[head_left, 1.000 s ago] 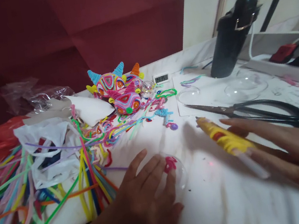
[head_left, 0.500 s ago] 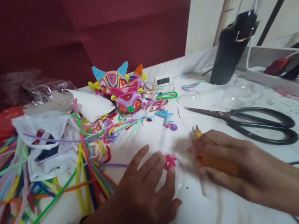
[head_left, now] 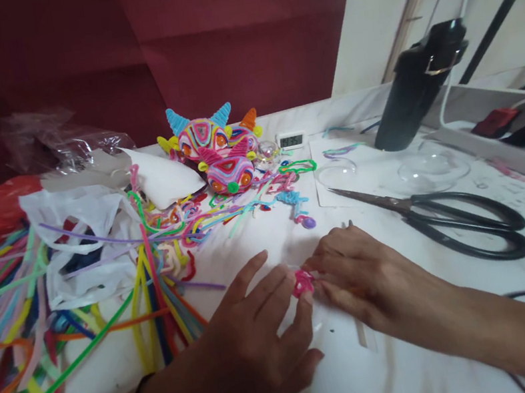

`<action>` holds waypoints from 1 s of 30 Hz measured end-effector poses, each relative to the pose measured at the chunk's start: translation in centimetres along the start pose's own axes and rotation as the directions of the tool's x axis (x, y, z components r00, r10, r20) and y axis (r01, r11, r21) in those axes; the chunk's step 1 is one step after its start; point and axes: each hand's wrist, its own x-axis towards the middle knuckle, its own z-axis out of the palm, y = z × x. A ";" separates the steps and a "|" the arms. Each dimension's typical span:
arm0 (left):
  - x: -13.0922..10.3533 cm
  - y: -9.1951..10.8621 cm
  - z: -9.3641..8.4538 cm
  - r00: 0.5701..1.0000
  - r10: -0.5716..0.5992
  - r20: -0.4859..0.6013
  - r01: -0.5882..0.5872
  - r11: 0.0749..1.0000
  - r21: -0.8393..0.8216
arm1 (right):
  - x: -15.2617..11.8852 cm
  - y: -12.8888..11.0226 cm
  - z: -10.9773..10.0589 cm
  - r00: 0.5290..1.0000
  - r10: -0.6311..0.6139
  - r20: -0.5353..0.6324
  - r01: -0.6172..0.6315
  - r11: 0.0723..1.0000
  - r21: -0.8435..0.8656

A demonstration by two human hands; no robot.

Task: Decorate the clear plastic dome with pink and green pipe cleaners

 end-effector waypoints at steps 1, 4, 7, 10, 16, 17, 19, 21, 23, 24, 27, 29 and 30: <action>0.0 0.0 0.0 1.000 0.002 -0.001 -0.002 1.000 -0.001 | 0.0 0.0 0.0 1.000 -0.005 -0.004 0.005 1.000 -0.008; 0.1 0.1 -0.1 1.000 0.004 0.007 -0.004 1.000 0.002 | -0.1 -0.1 0.2 1.000 -0.025 -0.010 0.024 0.999 -0.034; 0.2 0.1 -0.2 1.000 -0.006 0.004 0.006 1.000 0.011 | -0.1 0.0 0.4 0.998 -0.056 -0.025 0.055 0.996 -0.065; 0.2 0.2 -0.2 1.000 -0.010 0.010 0.010 1.000 0.027 | -0.2 0.0 0.4 0.996 -0.076 -0.042 0.073 0.994 -0.087; 0.2 0.2 -0.1 1.000 -0.012 0.005 0.012 1.000 0.015 | -0.5 -0.4 0.4 0.994 -0.094 -0.059 0.088 0.992 -0.093; 0.2 0.2 -0.1 1.000 -0.016 0.007 0.016 1.000 0.015 | -0.5 -0.4 0.5 0.994 -0.091 -0.060 0.085 0.992 -0.093; 0.3 0.3 -0.2 1.000 -0.019 0.010 0.019 1.000 0.016 | -0.6 -0.6 0.6 0.995 -0.079 -0.060 0.073 0.993 -0.087; 0.2 0.3 -0.2 1.000 -0.016 0.013 0.016 1.000 0.023 | -0.7 -0.7 0.7 0.996 -0.061 -0.066 0.055 0.995 -0.078; 0.2 0.3 -0.2 1.000 -0.015 0.015 0.015 0.999 0.029 | -0.9 -0.9 0.9 0.996 -0.051 -0.078 0.045 0.997 -0.067; 0.2 0.3 -0.2 1.000 -0.016 0.011 0.016 1.000 0.027 | -0.9 -1.0 1.0 0.996 -0.043 -0.083 0.038 0.997 -0.062; 0.1 0.3 -0.1 1.000 -0.017 0.000 0.017 1.000 0.013 | -1.2 -1.6 1.2 0.997 0.010 -0.082 -0.014 0.999 -0.049; 0.1 0.3 0.0 1.000 -0.015 -0.004 0.015 1.000 0.002 | -1.4 -2.1 1.5 0.996 0.057 -0.075 -0.061 0.996 -0.066; 0.1 0.3 0.0 1.000 -0.016 -0.003 0.016 1.000 -0.001 | -1.5 -2.4 1.7 0.995 0.071 -0.075 -0.077 0.994 -0.082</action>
